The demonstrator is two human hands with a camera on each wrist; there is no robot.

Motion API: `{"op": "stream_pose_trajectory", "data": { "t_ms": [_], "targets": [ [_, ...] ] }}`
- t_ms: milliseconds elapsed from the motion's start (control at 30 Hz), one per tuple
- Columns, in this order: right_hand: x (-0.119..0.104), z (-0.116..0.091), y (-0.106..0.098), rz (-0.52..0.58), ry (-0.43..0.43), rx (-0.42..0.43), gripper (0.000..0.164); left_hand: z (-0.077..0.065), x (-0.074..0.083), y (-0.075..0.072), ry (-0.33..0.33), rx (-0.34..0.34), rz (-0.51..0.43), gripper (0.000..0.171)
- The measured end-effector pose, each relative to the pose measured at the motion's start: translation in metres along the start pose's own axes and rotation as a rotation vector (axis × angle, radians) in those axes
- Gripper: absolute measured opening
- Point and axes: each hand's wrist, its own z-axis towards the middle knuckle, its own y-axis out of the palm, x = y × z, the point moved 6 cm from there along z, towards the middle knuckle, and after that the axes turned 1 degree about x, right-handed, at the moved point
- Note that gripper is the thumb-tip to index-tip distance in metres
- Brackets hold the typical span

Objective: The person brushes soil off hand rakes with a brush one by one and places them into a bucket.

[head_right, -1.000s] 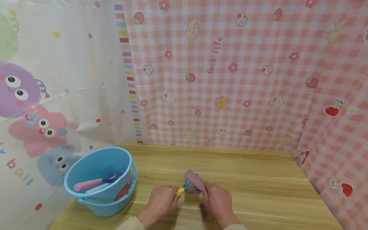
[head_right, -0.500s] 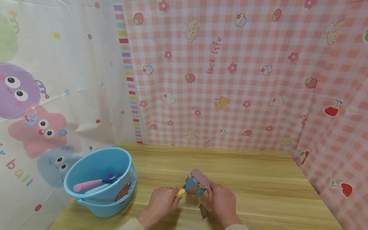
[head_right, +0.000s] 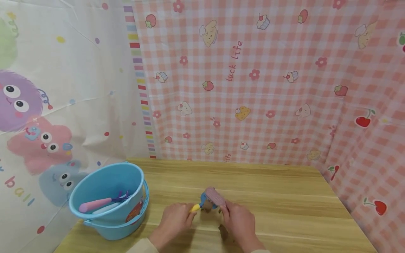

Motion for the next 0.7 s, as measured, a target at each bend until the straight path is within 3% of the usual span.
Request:
{"op": "stream_pose_trajectory", "data": {
  "t_ms": [300,533,700],
  "targets": [
    [0.014,-0.003,0.005,-0.032,0.091,-0.051,0.022,-0.005,0.000,0.004,-0.010,-0.033,-0.034,0.027],
    [-0.014,-0.003,0.002,-0.044,-0.130,0.006,0.022,-0.003,-0.003,0.004,-0.021,-0.040,-0.034,0.032],
    [-0.012,-0.004,0.009,-0.074,-0.099,-0.022,0.017,-0.002,0.001,0.002,0.009,-0.022,-0.023,0.030]
  ]
}}
